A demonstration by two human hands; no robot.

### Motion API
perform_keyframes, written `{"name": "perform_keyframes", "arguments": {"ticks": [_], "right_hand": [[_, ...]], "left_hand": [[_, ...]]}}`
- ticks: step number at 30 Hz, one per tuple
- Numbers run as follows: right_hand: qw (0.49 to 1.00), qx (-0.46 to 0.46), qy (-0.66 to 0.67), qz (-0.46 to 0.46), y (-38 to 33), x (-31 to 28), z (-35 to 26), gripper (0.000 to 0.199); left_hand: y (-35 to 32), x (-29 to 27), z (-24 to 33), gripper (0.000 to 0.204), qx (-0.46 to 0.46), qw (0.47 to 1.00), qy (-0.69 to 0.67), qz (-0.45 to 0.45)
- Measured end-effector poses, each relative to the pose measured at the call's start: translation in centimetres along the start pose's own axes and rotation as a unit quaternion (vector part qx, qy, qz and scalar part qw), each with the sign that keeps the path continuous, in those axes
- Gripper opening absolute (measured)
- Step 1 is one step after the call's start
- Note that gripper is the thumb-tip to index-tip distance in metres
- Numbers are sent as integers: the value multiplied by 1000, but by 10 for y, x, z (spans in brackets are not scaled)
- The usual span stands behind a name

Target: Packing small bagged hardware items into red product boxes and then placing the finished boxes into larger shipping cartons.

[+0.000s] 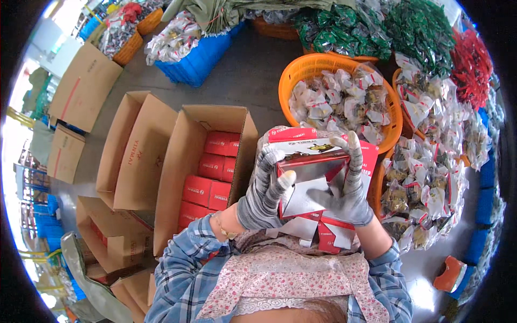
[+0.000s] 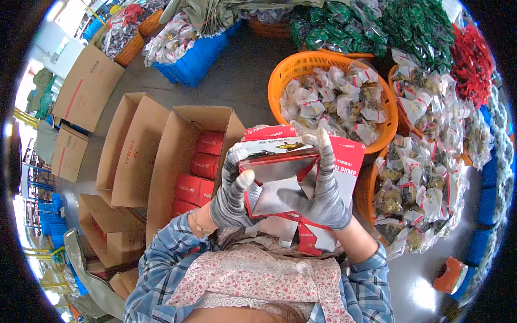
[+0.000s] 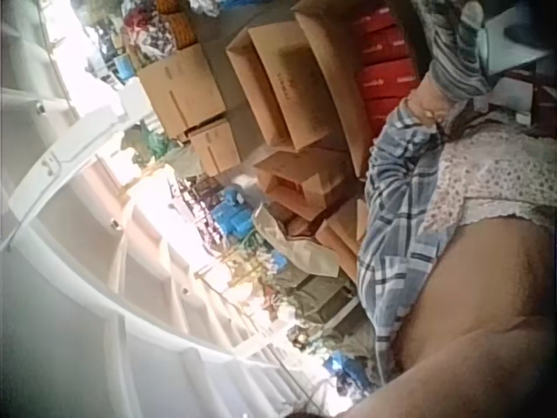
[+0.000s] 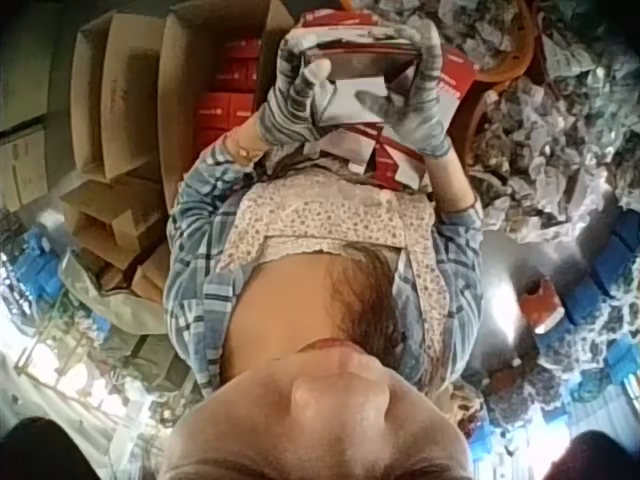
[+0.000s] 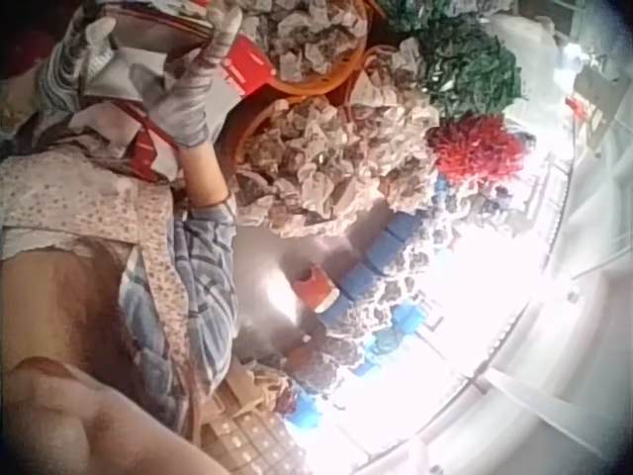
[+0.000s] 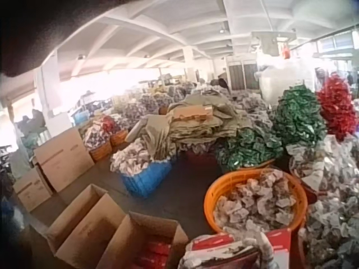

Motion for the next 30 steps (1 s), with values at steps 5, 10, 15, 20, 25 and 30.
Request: {"name": "perform_keyframes", "arguments": {"ticks": [5,10,15,20,25,30], "right_hand": [[929,177,319,-56,20,-11,-18,110],[879,377,269,-110,24,-46,-18,95],[982,104,-22,-153,14,-63,-4,96],[955,-91,-264,-95,-7,-91,27,102],[974,-38,-224,12,3,-93,72,94],[998,-1,23,52,65,-93,119,70]], "left_hand": [[-4,-23,-22,62,134,991,-22,-13],[3,-21,-4,69,2,990,-92,-106],[13,-19,-12,81,-202,964,-129,-114],[-12,-10,-34,87,-248,960,-102,-86],[-7,8,-23,101,-277,954,-109,18],[-20,-1,-72,92,-335,933,-131,9]]}}
Point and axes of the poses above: each hand's wrist, its own y-axis towards the middle knuckle, its own x-axis out of the palm, z = x × y, the point moved 1 cm from there along y, towards the middle knuckle, and after that the axes turned 12 degrees about z, right-handed, at the moved point
